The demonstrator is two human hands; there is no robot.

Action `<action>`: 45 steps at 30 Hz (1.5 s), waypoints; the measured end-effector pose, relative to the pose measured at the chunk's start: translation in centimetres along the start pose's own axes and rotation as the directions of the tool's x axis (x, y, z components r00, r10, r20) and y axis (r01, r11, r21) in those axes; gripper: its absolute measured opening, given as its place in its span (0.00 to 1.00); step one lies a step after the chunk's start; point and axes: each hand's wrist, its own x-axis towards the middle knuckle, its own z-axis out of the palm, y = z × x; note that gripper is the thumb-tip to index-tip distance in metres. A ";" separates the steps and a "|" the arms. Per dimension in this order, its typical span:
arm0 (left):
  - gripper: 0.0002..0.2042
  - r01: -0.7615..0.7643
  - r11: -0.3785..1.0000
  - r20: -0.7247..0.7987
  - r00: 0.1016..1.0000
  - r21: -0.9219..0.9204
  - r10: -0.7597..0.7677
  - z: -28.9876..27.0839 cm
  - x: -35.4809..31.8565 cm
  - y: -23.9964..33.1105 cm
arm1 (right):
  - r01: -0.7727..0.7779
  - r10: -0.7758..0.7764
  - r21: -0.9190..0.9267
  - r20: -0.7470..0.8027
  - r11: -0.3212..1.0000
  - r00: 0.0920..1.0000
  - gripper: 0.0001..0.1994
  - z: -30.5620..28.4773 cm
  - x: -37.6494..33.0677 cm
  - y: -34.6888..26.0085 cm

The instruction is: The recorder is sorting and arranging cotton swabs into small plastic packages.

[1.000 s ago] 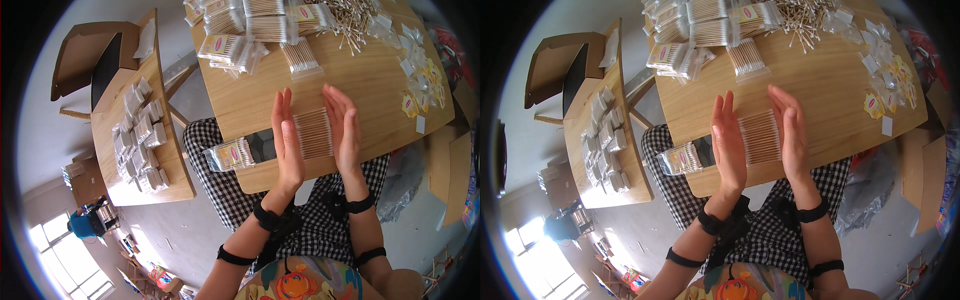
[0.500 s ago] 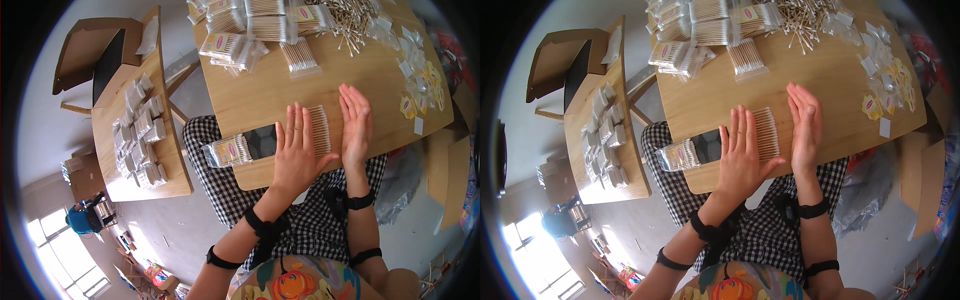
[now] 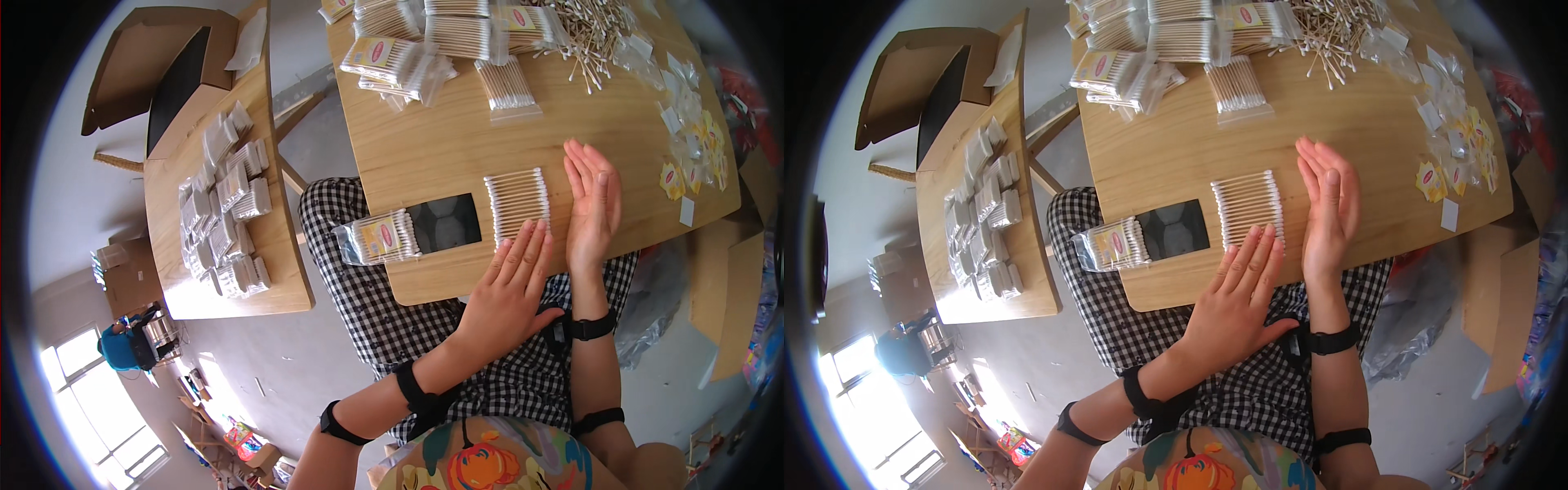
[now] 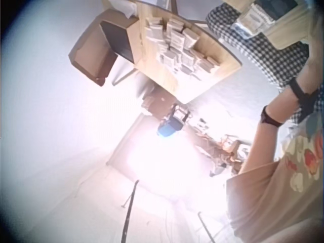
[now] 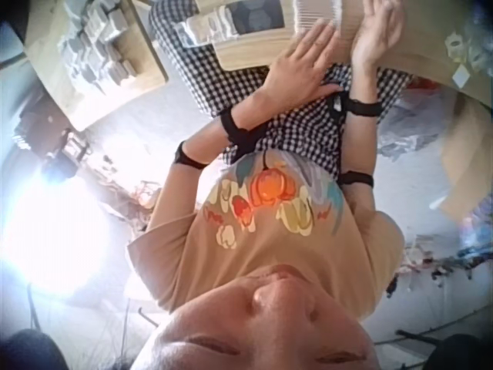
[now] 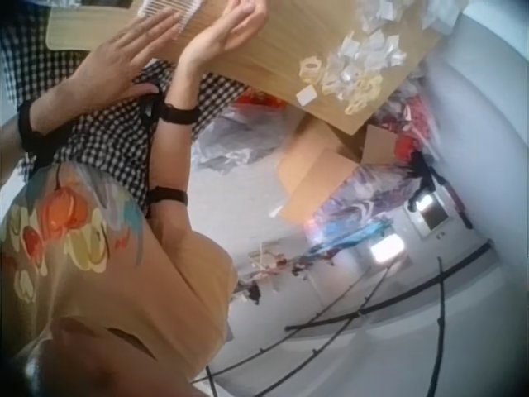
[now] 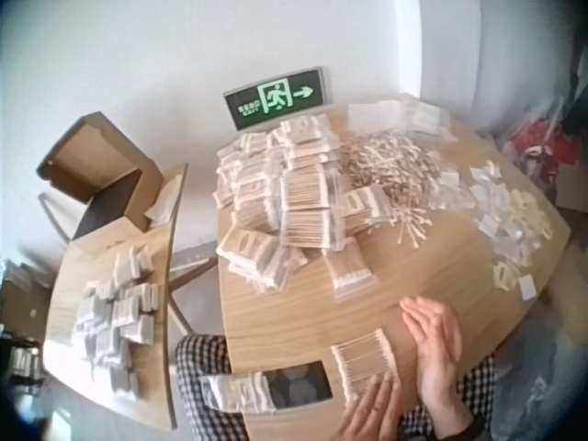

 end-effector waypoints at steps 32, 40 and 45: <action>0.41 0.041 0.940 -0.075 0.997 0.337 -0.016 4.2 0.7 -2.0 | 0.620 0.229 -0.663 0.738 0.419 0.635 0.07 5.8 1.9 -5.8; 0.40 0.028 0.944 -0.059 0.998 0.328 -0.009 4.5 0.7 -2.0 | 0.795 0.318 -0.595 0.781 0.120 0.537 0.10 7.7 1.8 -6.1; 0.42 0.036 0.949 -0.063 0.998 0.314 -0.017 4.3 1.1 -2.0 | 0.779 0.222 -0.591 0.805 0.211 0.550 0.10 6.9 2.9 -7.1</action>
